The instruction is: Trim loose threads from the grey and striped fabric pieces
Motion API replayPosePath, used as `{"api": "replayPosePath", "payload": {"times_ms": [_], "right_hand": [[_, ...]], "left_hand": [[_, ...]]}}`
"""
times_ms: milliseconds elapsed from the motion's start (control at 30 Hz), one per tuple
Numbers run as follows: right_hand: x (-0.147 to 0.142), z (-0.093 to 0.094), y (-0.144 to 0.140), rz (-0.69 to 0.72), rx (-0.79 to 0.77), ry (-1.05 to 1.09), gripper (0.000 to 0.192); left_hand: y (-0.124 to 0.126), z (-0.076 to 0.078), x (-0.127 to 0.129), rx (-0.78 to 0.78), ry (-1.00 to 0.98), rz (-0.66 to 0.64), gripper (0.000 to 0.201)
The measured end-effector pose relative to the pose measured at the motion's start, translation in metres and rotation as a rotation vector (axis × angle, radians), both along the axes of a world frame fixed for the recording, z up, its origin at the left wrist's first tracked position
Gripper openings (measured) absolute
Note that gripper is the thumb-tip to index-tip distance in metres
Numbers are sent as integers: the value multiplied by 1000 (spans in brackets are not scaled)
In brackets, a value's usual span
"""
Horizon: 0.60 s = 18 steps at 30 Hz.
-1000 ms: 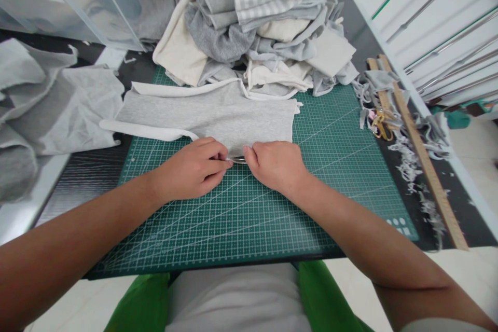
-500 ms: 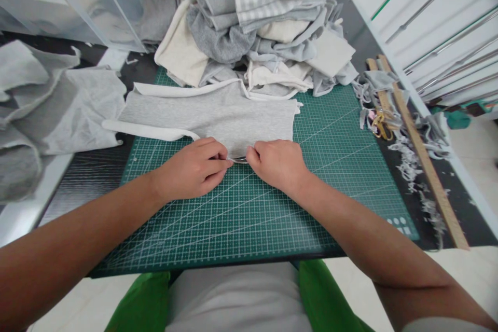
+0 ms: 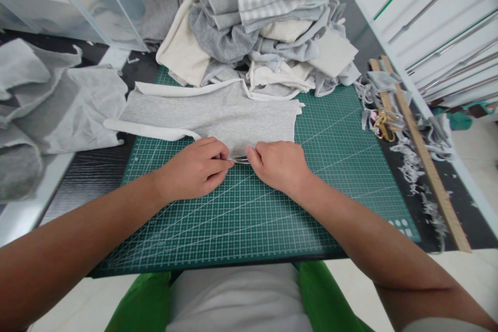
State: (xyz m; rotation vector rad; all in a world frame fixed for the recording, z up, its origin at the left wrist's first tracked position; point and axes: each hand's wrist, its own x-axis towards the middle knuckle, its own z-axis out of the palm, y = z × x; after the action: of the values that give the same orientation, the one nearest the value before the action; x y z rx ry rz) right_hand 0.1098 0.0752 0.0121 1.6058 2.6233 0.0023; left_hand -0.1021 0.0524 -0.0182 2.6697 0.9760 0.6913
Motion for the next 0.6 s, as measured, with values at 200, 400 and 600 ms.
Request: {"api": "replayPosePath", "payload": {"times_ms": [200, 400, 600], "right_hand": [[-1, 4, -3, -1, -44, -6, 59], [1, 3, -2, 0, -31, -1, 56], [3, 2, 1, 9, -12, 7, 54]], "left_hand": [[0, 0, 0, -1, -13, 2, 15], [1, 0, 0, -5, -12, -5, 16], [0, 0, 0, -17, -26, 8, 14]]}}
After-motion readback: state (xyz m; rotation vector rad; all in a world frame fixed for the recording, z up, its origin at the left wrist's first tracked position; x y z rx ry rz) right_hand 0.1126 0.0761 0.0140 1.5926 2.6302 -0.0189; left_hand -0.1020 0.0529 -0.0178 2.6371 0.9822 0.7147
